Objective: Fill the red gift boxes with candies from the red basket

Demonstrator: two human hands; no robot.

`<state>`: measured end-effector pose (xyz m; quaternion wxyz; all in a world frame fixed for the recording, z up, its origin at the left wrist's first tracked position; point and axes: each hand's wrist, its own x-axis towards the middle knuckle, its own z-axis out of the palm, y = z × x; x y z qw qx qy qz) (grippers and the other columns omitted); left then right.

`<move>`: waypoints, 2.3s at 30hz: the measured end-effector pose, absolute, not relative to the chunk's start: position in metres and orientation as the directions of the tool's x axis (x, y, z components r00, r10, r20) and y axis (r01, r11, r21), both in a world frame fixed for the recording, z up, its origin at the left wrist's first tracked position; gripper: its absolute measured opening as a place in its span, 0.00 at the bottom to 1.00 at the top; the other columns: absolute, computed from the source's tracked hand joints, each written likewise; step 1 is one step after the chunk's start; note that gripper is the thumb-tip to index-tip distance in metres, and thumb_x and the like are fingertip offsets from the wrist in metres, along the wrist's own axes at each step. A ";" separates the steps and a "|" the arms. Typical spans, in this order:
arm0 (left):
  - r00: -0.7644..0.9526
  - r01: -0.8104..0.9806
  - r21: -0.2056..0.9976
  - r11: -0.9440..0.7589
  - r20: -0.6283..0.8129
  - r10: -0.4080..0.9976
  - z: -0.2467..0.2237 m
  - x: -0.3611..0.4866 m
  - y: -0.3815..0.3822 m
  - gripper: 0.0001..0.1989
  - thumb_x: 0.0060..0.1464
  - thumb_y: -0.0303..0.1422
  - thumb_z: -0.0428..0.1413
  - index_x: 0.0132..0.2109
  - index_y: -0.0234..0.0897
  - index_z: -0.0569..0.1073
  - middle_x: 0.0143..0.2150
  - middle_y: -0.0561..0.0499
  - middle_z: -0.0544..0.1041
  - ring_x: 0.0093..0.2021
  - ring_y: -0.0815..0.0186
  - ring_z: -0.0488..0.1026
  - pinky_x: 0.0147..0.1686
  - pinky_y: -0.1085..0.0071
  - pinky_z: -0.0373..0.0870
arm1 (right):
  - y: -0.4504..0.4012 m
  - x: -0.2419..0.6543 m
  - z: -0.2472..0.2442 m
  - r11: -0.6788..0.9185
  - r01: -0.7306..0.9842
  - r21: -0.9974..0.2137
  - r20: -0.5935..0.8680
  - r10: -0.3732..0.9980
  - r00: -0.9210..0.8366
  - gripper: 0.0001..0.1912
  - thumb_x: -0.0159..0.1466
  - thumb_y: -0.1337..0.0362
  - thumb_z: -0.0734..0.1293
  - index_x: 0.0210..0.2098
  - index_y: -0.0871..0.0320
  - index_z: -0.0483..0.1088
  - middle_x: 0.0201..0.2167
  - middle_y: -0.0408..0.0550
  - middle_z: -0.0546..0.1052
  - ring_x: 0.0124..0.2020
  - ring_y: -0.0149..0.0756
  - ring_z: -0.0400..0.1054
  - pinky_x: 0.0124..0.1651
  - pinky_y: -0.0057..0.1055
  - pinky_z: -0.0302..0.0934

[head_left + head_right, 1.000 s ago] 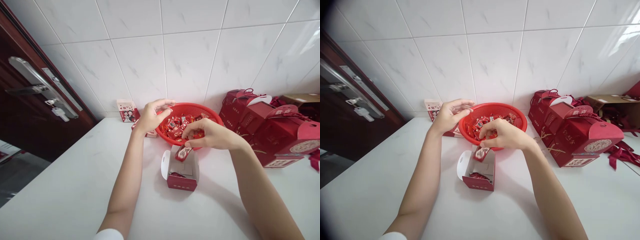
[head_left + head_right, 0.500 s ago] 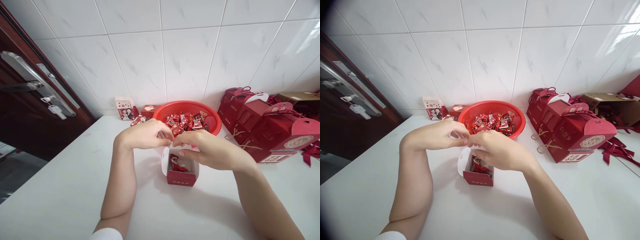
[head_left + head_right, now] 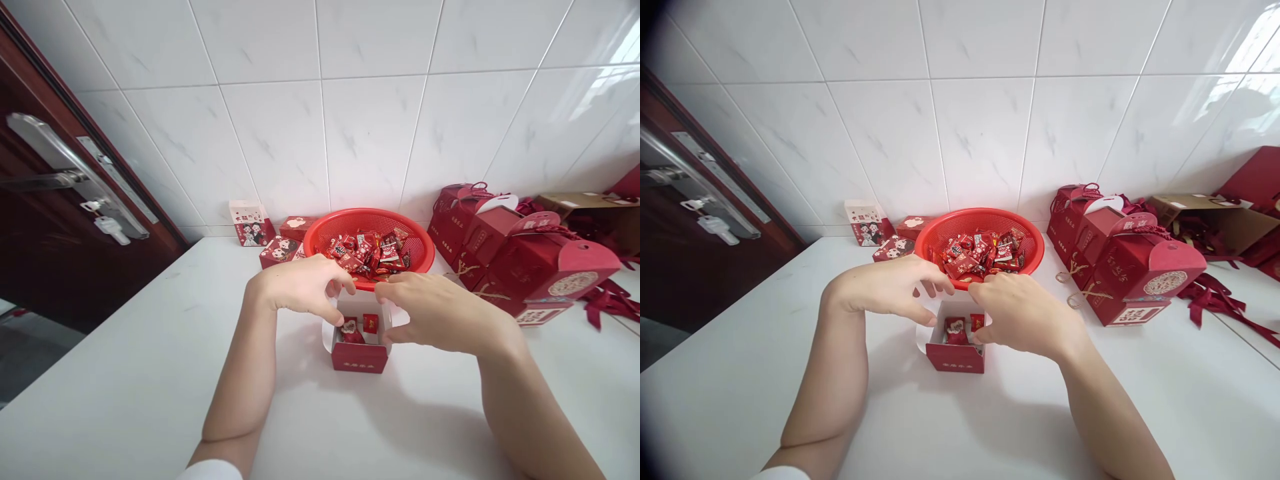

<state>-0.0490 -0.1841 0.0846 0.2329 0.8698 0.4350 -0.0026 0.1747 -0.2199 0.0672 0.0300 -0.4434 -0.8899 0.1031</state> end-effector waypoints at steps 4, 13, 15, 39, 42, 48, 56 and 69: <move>0.610 0.783 0.340 -0.521 -0.256 0.750 0.083 -0.043 -0.186 0.26 0.44 0.39 0.65 0.53 0.43 0.78 0.45 0.49 0.79 0.45 0.58 0.75 0.37 0.72 0.67 | -0.221 0.169 0.069 0.606 0.776 -0.178 -0.083 0.776 -0.625 0.06 0.60 0.61 0.72 0.30 0.54 0.72 0.26 0.45 0.74 0.27 0.38 0.67 0.27 0.32 0.50; 0.652 0.728 0.384 -0.568 -0.134 0.746 0.066 -0.053 -0.208 0.36 0.52 0.40 0.62 0.67 0.48 0.64 0.59 0.48 0.72 0.57 0.54 0.69 0.48 0.68 0.66 | -0.231 0.187 0.044 0.599 0.711 -0.368 0.079 0.782 -0.618 0.12 0.65 0.53 0.68 0.37 0.54 0.74 0.33 0.47 0.79 0.32 0.40 0.71 0.32 0.32 0.59; 0.648 0.720 0.415 -0.557 -0.113 0.753 0.063 -0.057 -0.210 0.36 0.54 0.42 0.60 0.69 0.46 0.62 0.60 0.46 0.72 0.56 0.55 0.71 0.45 0.69 0.67 | -0.234 0.195 0.037 0.561 0.703 -0.437 0.098 0.807 -0.582 0.17 0.66 0.47 0.66 0.42 0.55 0.74 0.38 0.50 0.80 0.37 0.42 0.73 0.36 0.34 0.62; 0.591 0.630 0.551 -0.547 0.117 0.798 0.017 -0.032 -0.225 0.27 0.55 0.34 0.56 0.62 0.42 0.66 0.54 0.45 0.72 0.54 0.56 0.72 0.51 0.63 0.71 | -0.258 0.171 -0.050 0.694 0.527 -0.490 0.622 0.702 -0.347 0.08 0.69 0.59 0.64 0.46 0.52 0.71 0.45 0.54 0.79 0.46 0.46 0.75 0.46 0.44 0.72; 0.643 0.576 0.600 -0.555 0.086 0.761 0.017 -0.034 -0.222 0.26 0.55 0.35 0.58 0.61 0.42 0.68 0.56 0.46 0.72 0.54 0.56 0.72 0.50 0.65 0.72 | -0.256 0.171 -0.052 0.716 0.512 -0.474 0.638 0.680 -0.361 0.07 0.69 0.61 0.64 0.45 0.52 0.72 0.46 0.54 0.79 0.47 0.45 0.75 0.46 0.43 0.72; 0.654 0.597 0.548 -0.586 0.090 0.751 0.019 -0.039 -0.213 0.20 0.57 0.29 0.54 0.56 0.41 0.74 0.55 0.47 0.74 0.54 0.57 0.72 0.54 0.64 0.68 | -0.255 0.171 -0.056 0.738 0.496 -0.457 0.662 0.655 -0.364 0.07 0.68 0.62 0.65 0.45 0.52 0.72 0.46 0.54 0.79 0.47 0.45 0.75 0.45 0.42 0.72; 0.617 0.706 0.485 -0.517 -0.062 0.784 0.018 -0.038 -0.215 0.12 0.59 0.38 0.55 0.48 0.44 0.77 0.42 0.48 0.76 0.46 0.56 0.74 0.43 0.65 0.69 | -0.253 0.177 -0.060 0.659 0.572 -0.488 0.621 0.723 -0.304 0.12 0.69 0.57 0.63 0.49 0.54 0.70 0.54 0.59 0.74 0.55 0.47 0.72 0.53 0.43 0.70; 0.568 0.672 0.535 -0.512 0.070 0.820 -0.001 -0.008 -0.242 0.14 0.65 0.41 0.48 0.44 0.38 0.74 0.51 0.44 0.70 0.43 0.58 0.76 0.43 0.63 0.72 | -0.288 0.175 -0.038 0.408 0.803 -0.435 0.319 0.904 -0.286 0.24 0.62 0.60 0.69 0.57 0.53 0.67 0.64 0.59 0.66 0.65 0.55 0.60 0.62 0.53 0.63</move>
